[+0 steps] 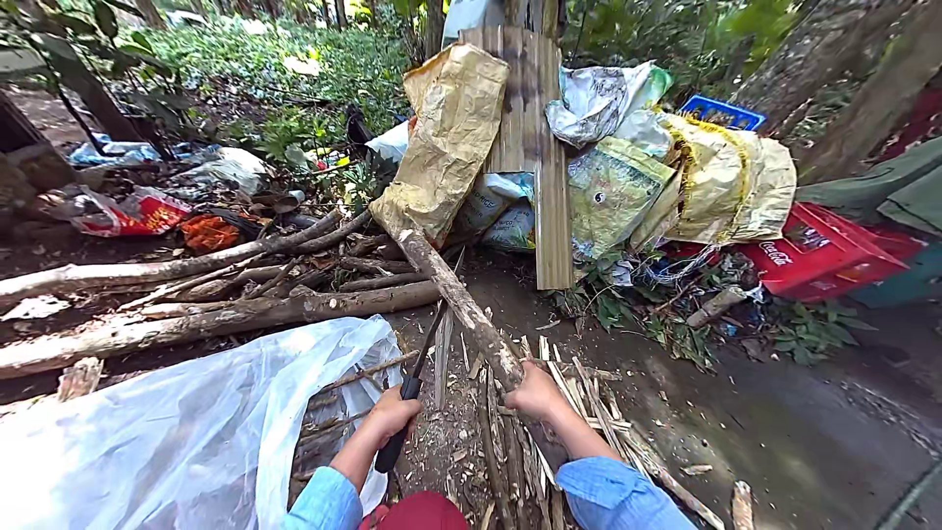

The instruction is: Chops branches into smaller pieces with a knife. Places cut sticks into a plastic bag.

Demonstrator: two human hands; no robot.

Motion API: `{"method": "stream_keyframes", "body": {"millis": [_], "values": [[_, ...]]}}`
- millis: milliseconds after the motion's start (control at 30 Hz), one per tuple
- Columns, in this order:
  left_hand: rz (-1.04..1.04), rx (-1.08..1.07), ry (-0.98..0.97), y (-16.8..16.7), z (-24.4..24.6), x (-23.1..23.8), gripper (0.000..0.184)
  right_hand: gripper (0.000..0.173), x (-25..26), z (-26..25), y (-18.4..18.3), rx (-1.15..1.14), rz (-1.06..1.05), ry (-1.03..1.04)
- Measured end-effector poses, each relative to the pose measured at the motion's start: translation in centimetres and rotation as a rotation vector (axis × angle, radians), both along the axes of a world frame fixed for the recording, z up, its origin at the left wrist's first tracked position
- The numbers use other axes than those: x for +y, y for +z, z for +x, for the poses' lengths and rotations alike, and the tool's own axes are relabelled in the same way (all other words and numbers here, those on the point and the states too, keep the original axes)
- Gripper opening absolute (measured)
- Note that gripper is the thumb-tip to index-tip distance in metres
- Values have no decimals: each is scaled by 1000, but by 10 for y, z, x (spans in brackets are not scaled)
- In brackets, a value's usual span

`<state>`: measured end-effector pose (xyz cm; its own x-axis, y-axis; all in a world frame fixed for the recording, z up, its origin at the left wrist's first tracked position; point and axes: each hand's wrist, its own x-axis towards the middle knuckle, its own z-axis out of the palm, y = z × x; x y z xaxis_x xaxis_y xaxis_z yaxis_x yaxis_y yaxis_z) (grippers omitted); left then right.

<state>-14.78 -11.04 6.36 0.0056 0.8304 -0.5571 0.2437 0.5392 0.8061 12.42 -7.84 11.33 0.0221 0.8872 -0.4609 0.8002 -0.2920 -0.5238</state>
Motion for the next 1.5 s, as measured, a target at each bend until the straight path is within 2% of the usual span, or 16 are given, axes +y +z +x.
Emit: {"method": "stream_keyframes", "body": {"millis": [133,267,333,433,500,633,700,833,933,1000,1100,1167,1233,1300,1400,1500], "values": [[-9,-7,-18,2,0,-1,29,69,-15,12,47,386,220,-78],[-23,-14,-16,-2,-3,-6,28,66,-12,32,159,392,855,-117],[-24,-6,-24,-4,-6,-9,29,80,5,38,206,377,1215,-161],[-31,-1,-34,-6,-6,-11,30,87,29,25,238,519,1565,-185],[-24,-5,-25,-7,-7,-14,28,90,20,12,188,379,1320,-187],[-57,44,-71,-10,-15,-23,30,82,24,3,17,-317,137,36],[-112,134,-133,-18,-24,-22,36,78,21,4,-26,-304,-63,33],[-128,171,-145,-45,-21,-30,36,75,3,21,-38,22,-26,-62],[-133,175,-152,-56,-16,-33,35,75,-5,28,17,147,130,-76],[-134,191,-166,-59,-13,-32,36,73,-4,31,71,188,371,-73],[-156,215,-184,-55,-12,-28,38,74,11,33,118,341,836,-151],[-168,218,-190,-54,-12,-25,38,81,25,26,126,426,1078,-207],[-169,215,-187,-56,-13,-25,38,89,33,15,99,469,1153,-244],[-167,207,-183,-57,-15,-24,39,92,25,10,35,348,874,-269],[-173,234,-201,-63,-14,-23,36,84,10,15,-70,-164,97,-120],[-267,470,-371,-84,-15,-18,44,76,-11,20,-142,-172,-206,-118]]}}
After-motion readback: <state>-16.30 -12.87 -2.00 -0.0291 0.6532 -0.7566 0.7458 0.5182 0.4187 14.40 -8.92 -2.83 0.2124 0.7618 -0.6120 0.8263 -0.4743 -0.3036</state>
